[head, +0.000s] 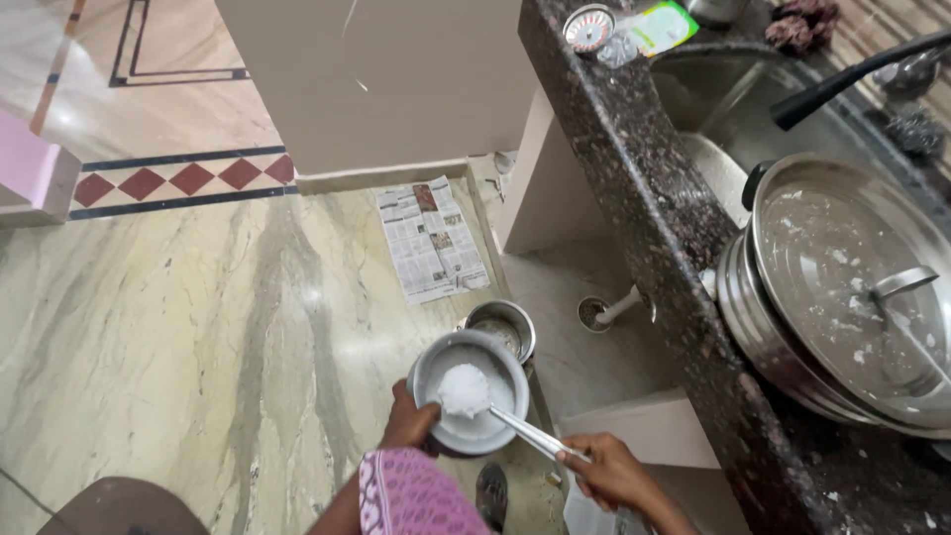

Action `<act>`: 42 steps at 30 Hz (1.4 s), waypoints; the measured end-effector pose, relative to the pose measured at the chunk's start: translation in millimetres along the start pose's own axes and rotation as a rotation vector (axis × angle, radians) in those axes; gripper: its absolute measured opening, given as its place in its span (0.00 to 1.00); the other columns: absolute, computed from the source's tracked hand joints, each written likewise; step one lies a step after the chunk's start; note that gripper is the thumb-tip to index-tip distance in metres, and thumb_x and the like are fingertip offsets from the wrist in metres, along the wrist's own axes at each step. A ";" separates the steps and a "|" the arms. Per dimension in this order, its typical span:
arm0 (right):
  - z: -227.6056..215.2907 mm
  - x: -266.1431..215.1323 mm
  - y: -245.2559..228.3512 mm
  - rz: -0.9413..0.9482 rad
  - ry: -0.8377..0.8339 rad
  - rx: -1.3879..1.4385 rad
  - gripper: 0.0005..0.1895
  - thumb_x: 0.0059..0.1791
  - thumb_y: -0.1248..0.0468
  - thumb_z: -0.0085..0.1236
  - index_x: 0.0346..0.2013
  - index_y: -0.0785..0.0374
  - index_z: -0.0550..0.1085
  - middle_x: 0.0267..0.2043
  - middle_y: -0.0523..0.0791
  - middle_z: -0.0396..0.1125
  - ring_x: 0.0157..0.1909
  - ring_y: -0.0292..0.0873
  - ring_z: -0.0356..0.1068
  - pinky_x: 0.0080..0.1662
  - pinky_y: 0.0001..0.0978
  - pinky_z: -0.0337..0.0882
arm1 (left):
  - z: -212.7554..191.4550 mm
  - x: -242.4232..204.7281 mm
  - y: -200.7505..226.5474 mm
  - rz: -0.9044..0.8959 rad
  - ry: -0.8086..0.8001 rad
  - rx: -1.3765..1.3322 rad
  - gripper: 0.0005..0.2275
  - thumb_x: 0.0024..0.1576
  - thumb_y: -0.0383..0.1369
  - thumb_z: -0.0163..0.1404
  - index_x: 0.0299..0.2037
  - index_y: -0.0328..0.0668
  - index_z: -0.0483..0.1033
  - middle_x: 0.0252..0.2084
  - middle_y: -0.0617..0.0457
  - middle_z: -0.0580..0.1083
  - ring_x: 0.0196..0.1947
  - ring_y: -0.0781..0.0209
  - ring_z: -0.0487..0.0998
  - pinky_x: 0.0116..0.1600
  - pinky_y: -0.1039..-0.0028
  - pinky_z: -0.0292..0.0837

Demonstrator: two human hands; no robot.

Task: The person kneels on the kitchen floor holding a metal tray in one hand and uses a long ladle to scoop white batter from a steel pot, transferring it into a small steel vessel. They repeatedly ladle and stir the batter in the vessel, at one point reaching toward the counter.

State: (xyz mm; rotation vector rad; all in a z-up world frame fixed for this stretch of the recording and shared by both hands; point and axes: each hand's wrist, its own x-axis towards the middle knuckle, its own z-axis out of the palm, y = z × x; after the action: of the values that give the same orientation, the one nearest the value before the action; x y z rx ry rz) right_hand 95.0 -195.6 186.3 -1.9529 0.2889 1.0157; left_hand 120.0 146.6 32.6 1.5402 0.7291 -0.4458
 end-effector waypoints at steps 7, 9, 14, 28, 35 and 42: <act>-18.1 16.1 -33.4 -0.104 -0.004 -0.211 0.19 0.53 0.52 0.56 0.54 0.55 0.81 0.14 0.40 0.64 0.11 0.34 0.62 0.17 0.30 0.62 | -24.4 -36.2 107.7 -0.003 -0.097 0.268 0.38 0.48 0.29 0.51 0.69 0.45 0.43 0.56 0.30 0.69 0.37 0.33 0.82 0.28 0.50 0.84; -14.5 9.8 -42.8 -0.115 -0.015 -0.240 0.19 0.53 0.52 0.56 0.54 0.55 0.81 0.14 0.40 0.64 0.11 0.33 0.62 0.17 0.29 0.63 | -31.3 -43.2 117.2 -0.008 -0.078 0.312 0.39 0.48 0.30 0.51 0.70 0.45 0.41 0.57 0.31 0.69 0.37 0.31 0.83 0.28 0.50 0.84; -6.6 -4.3 -49.0 -0.074 -0.009 -0.087 0.22 0.51 0.52 0.58 0.58 0.55 0.79 0.13 0.41 0.62 0.10 0.34 0.56 0.16 0.30 0.56 | -33.5 -51.8 111.7 0.071 -0.041 0.177 0.38 0.46 0.30 0.51 0.68 0.42 0.44 0.57 0.31 0.69 0.39 0.32 0.83 0.28 0.52 0.86; -24.5 -7.9 -27.4 -0.033 0.031 -0.001 0.25 0.51 0.51 0.59 0.59 0.59 0.77 0.13 0.41 0.63 0.09 0.34 0.58 0.15 0.29 0.56 | 8.7 -76.3 103.6 -0.063 0.131 0.125 0.38 0.47 0.31 0.53 0.67 0.39 0.45 0.60 0.33 0.67 0.42 0.29 0.82 0.29 0.51 0.86; -44.1 5.9 -18.4 0.001 0.114 0.063 0.26 0.51 0.52 0.58 0.61 0.61 0.76 0.14 0.42 0.64 0.09 0.35 0.58 0.15 0.30 0.54 | 23.1 -43.0 80.1 -0.081 0.219 0.199 0.39 0.50 0.34 0.53 0.71 0.40 0.44 0.65 0.31 0.63 0.54 0.27 0.76 0.34 0.52 0.87; -52.0 45.6 -7.0 0.023 0.175 0.184 0.26 0.52 0.52 0.58 0.61 0.63 0.76 0.15 0.44 0.64 0.09 0.36 0.58 0.15 0.31 0.55 | 10.3 -61.2 75.8 -0.208 0.271 0.108 0.41 0.51 0.35 0.53 0.73 0.44 0.40 0.67 0.34 0.59 0.54 0.28 0.76 0.35 0.50 0.89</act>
State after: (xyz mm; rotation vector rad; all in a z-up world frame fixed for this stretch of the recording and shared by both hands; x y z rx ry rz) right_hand 156.1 -224.8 170.3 -1.8759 0.4872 0.8037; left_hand 128.9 126.4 128.1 1.6518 1.0982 -0.4404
